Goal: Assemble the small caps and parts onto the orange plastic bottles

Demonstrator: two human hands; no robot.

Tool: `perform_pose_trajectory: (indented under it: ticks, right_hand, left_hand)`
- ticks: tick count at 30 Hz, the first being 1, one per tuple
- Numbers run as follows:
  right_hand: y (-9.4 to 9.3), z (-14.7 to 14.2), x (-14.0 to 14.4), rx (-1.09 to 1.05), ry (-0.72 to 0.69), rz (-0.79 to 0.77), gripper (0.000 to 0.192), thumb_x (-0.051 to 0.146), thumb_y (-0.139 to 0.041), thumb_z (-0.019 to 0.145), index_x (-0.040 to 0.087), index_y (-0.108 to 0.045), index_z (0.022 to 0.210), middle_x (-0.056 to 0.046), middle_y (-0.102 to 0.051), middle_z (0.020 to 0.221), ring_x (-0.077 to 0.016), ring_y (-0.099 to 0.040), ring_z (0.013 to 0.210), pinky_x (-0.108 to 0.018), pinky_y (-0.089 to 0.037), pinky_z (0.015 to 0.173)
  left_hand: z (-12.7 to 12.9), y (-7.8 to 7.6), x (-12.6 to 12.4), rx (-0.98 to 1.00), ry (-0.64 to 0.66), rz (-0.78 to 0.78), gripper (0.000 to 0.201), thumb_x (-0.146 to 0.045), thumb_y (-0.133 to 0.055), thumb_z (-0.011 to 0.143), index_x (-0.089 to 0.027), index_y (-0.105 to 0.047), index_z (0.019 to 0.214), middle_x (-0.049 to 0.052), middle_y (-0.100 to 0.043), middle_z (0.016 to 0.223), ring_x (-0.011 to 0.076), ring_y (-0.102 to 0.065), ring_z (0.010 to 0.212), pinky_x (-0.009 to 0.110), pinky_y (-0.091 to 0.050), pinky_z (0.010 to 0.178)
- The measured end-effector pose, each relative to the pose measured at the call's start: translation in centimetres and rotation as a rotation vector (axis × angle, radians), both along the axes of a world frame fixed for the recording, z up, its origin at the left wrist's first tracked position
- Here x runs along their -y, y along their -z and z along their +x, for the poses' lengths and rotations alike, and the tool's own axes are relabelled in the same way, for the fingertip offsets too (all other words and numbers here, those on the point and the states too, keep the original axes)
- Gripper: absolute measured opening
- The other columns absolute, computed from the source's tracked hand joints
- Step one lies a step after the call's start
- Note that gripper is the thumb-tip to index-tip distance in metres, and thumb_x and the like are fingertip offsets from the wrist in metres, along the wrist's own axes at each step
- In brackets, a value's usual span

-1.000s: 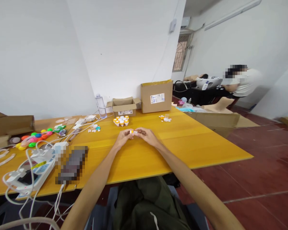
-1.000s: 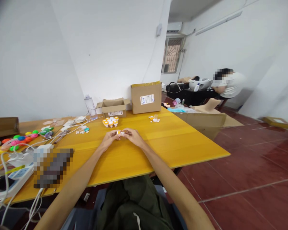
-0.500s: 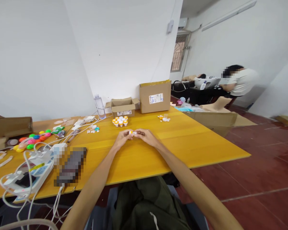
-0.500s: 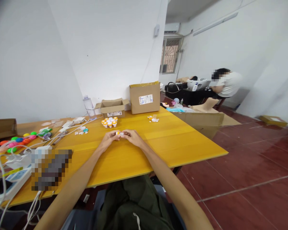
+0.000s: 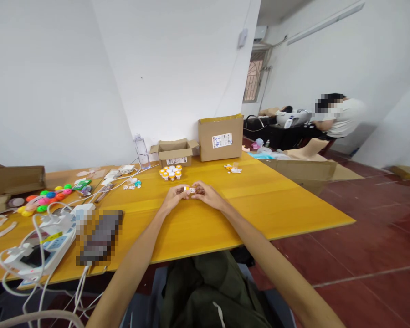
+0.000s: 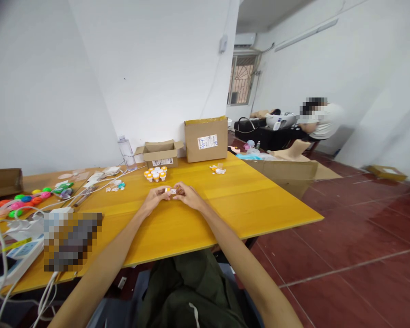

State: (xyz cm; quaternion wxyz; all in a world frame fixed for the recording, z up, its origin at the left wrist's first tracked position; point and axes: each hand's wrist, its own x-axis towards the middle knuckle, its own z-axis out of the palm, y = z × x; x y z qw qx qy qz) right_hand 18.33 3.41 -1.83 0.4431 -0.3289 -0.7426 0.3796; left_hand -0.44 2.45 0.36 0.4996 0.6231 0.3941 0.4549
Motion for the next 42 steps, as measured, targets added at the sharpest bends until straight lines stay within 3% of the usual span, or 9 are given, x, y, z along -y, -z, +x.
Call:
perform_pose_trajectory:
  ticks: [4, 11, 18, 24, 30, 37, 42]
  right_hand:
    - [-0.21, 0.11, 0.12, 0.026, 0.016, 0.041, 0.020, 0.035, -0.071, 0.079, 0.022, -0.063, 0.092, -0.002, -0.073, 0.089, -0.0189, -0.069, 0.082, -0.032, -0.055, 0.077]
    - [-0.59, 0.25, 0.31, 0.110, 0.060, 0.088, 0.021, 0.042, -0.065, 0.084, 0.021, -0.068, 0.085, -0.003, -0.073, 0.080, -0.0197, -0.067, 0.076, -0.031, -0.053, 0.072]
    - [-0.02, 0.07, 0.05, 0.065, 0.087, 0.026, 0.033, 0.034, -0.077, 0.071, 0.022, -0.062, 0.098, -0.002, -0.072, 0.094, -0.0159, -0.066, 0.073, -0.029, -0.053, 0.070]
    - [-0.15, 0.20, 0.14, 0.081, 0.072, 0.057, 0.021, 0.037, -0.071, 0.078, 0.022, -0.062, 0.088, 0.000, -0.071, 0.087, -0.0158, -0.066, 0.071, -0.029, -0.053, 0.069]
    - [-0.35, 0.45, 0.12, 0.163, 0.122, 0.138, 0.021, 0.042, -0.067, 0.084, 0.021, -0.067, 0.083, -0.003, -0.072, 0.082, -0.0178, -0.066, 0.074, -0.029, -0.052, 0.070]
    - [-0.27, 0.29, 0.39, 0.160, 0.124, 0.071, 0.029, 0.039, -0.074, 0.075, 0.023, -0.062, 0.096, 0.002, -0.069, 0.079, -0.0164, -0.064, 0.067, -0.028, -0.050, 0.065]
    - [-0.55, 0.28, 0.56, 0.159, 0.108, 0.093, 0.020, 0.038, -0.069, 0.080, 0.022, -0.062, 0.089, 0.000, -0.069, 0.080, -0.0161, -0.064, 0.068, -0.028, -0.049, 0.066]
  left_hand:
    - [-0.02, -0.06, 0.08, 0.000, 0.016, 0.003, 0.036, -0.041, -0.084, 0.063, -0.016, -0.074, 0.086, 0.002, -0.071, 0.076, 0.0133, -0.061, 0.065, 0.029, -0.052, 0.071]
    - [-0.07, 0.13, -0.12, -0.009, 0.025, 0.007, 0.039, -0.044, -0.084, 0.061, -0.016, -0.073, 0.086, 0.002, -0.069, 0.072, 0.0152, -0.061, 0.067, 0.030, -0.052, 0.070]
    - [-0.04, 0.13, -0.10, -0.002, 0.022, 0.002, 0.038, -0.042, -0.084, 0.062, -0.015, -0.074, 0.087, 0.003, -0.071, 0.074, 0.0138, -0.062, 0.065, 0.029, -0.053, 0.070]
    - [-0.12, 0.26, -0.15, -0.015, 0.027, 0.010, 0.041, -0.045, -0.084, 0.062, -0.015, -0.073, 0.088, 0.004, -0.071, 0.076, 0.0150, -0.062, 0.067, 0.029, -0.053, 0.071]
    - [-0.19, 0.42, -0.37, -0.012, 0.028, -0.004, 0.038, -0.041, -0.084, 0.062, -0.016, -0.074, 0.088, 0.003, -0.071, 0.075, 0.0147, -0.063, 0.066, 0.030, -0.053, 0.072]
    - [-0.08, 0.13, -0.06, -0.009, 0.021, -0.008, 0.036, -0.040, -0.084, 0.063, -0.016, -0.075, 0.088, 0.002, -0.071, 0.073, 0.0143, -0.063, 0.066, 0.030, -0.053, 0.072]
    - [-0.11, 0.15, -0.13, -0.023, 0.037, -0.004, 0.037, -0.040, -0.084, 0.064, -0.015, -0.075, 0.089, 0.004, -0.072, 0.076, 0.0144, -0.063, 0.066, 0.030, -0.053, 0.072]
